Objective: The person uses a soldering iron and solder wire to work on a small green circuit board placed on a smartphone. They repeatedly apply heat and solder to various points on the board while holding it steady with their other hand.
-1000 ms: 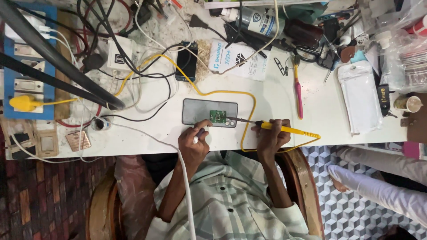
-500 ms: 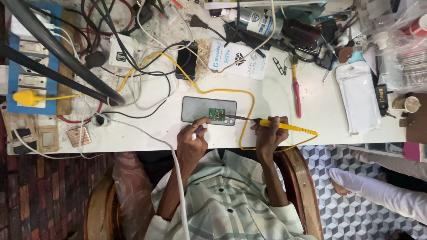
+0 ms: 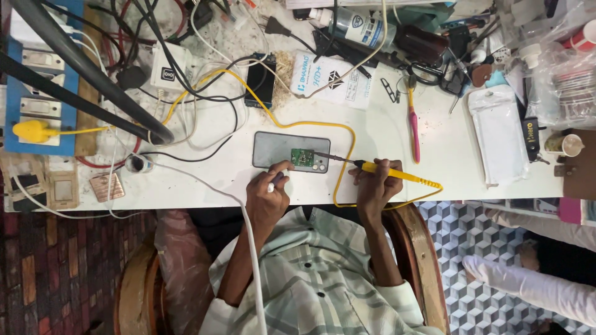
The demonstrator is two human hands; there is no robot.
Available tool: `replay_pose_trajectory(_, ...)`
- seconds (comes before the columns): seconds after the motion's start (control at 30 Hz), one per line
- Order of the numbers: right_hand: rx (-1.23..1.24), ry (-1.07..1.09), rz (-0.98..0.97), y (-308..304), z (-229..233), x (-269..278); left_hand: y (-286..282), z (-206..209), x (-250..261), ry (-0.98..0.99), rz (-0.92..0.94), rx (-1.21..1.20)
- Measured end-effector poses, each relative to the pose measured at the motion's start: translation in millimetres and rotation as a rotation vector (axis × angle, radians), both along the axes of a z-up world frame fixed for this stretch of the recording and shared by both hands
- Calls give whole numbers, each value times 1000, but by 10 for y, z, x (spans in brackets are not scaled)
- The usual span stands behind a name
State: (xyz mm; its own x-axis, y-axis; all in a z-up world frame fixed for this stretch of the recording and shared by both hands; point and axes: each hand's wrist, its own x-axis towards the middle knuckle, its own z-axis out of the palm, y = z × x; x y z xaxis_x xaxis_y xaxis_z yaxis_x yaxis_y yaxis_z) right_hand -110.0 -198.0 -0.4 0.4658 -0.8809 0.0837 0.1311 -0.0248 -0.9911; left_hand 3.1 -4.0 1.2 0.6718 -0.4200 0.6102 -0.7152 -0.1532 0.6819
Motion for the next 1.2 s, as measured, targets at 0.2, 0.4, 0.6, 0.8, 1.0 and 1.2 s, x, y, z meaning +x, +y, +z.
replay_pose_trajectory(0.2, -56, 59, 33, 7, -8, -21, 21, -61, -29, 29, -7, -25)
replay_pose_trajectory(0.4, -81, 85, 7, 18, -20, -23, 24, -54, -5, -9, -16, -27)
replay_pose_trajectory(0.6, -81, 115, 14, -6, -38, -42, 14, -58, -15, 14, -8, -17)
replay_pose_trajectory(0.8, -133, 60, -2, -30, -97, -67, 10, -80, 3, -47, 13, -3)
replay_pose_trajectory(1.0, -82, -38, 46, -52, -123, -76, -5, -56, 14, -46, -11, -3)
replay_pose_trajectory(1.2, -154, 13, 50, -31, -148, -86, 29, -61, -5, -42, -11, -15)
